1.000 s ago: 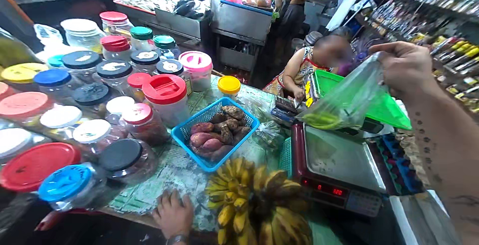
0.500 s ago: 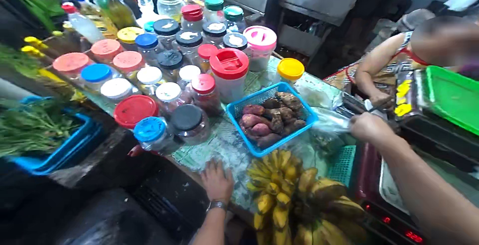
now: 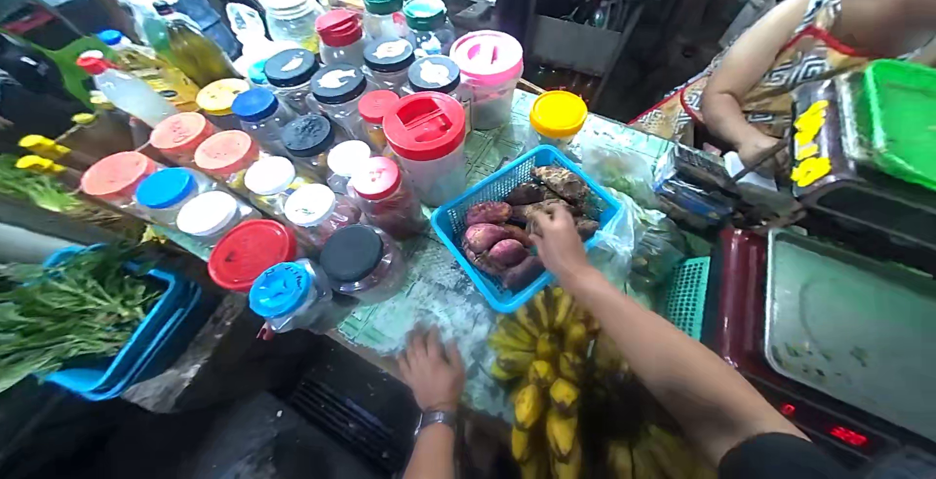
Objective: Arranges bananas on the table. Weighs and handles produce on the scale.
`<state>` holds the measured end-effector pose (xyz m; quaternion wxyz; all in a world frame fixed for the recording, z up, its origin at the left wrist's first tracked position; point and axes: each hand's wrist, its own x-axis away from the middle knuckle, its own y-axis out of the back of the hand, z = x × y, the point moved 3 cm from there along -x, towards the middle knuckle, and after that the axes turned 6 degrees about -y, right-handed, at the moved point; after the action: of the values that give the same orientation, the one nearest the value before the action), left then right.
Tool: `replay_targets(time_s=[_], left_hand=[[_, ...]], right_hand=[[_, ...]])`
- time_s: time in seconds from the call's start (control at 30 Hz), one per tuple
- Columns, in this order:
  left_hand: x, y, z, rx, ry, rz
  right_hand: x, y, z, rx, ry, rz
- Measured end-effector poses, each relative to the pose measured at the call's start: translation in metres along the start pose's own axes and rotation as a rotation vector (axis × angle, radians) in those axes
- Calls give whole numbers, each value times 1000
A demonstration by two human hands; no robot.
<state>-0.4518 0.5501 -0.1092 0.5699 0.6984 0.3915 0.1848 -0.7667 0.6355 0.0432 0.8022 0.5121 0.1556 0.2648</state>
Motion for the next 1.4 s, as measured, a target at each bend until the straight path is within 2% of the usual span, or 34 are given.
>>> replay_targets(time_s=[0.1, 0.2, 0.3, 0.37, 0.43, 0.5, 0.57, 0.63, 0.67, 0.77, 0.87, 0.97, 1.07, 1.27, 1.4], left_hand=[[-3, -2, -2, -2, -3, -5], [0, 0, -2, -7, -4, -10], [-1, 2, -4, -9, -4, -7], [-1, 1, -4, -9, -4, -3], [-3, 0, -4, -19, -2, -6], [-1, -1, -2, -34, 0, -1], [-2, -1, -2, -41, 3, 6], [-4, 1, -1, -43, 7, 11], [-4, 2, -1, -43, 8, 7], [-2, 7, -4, -19, 11, 10], [-4, 16, -9, -2, 6, -13], [-5, 16, -6, 4, 58, -5], [-3, 13, -8, 28, 77, 17], [-6, 16, -14, 40, 93, 77], [-9, 6, -10, 9, 59, 0]], right_hand=[[33, 104, -55, -178, -106, -392], [101, 193, -156, -128, -365, -663], [175, 216, -239, -69, -660, -762], [204, 206, -256, -60, -773, -806], [199, 200, -236, 43, -741, -789], [166, 197, -174, 134, -470, -700], [107, 174, -91, 83, -169, -477], [37, 123, -26, 87, -45, -81], [2, 88, -7, 167, 13, 66], [-72, 3, -3, 396, 90, 306], [-101, -23, -10, 414, 69, 336], [-119, -30, 10, 474, 87, 355], [-129, -31, 7, 489, 81, 396], [-125, -35, 5, 417, 43, 356], [-110, -11, 19, 334, 53, 274]])
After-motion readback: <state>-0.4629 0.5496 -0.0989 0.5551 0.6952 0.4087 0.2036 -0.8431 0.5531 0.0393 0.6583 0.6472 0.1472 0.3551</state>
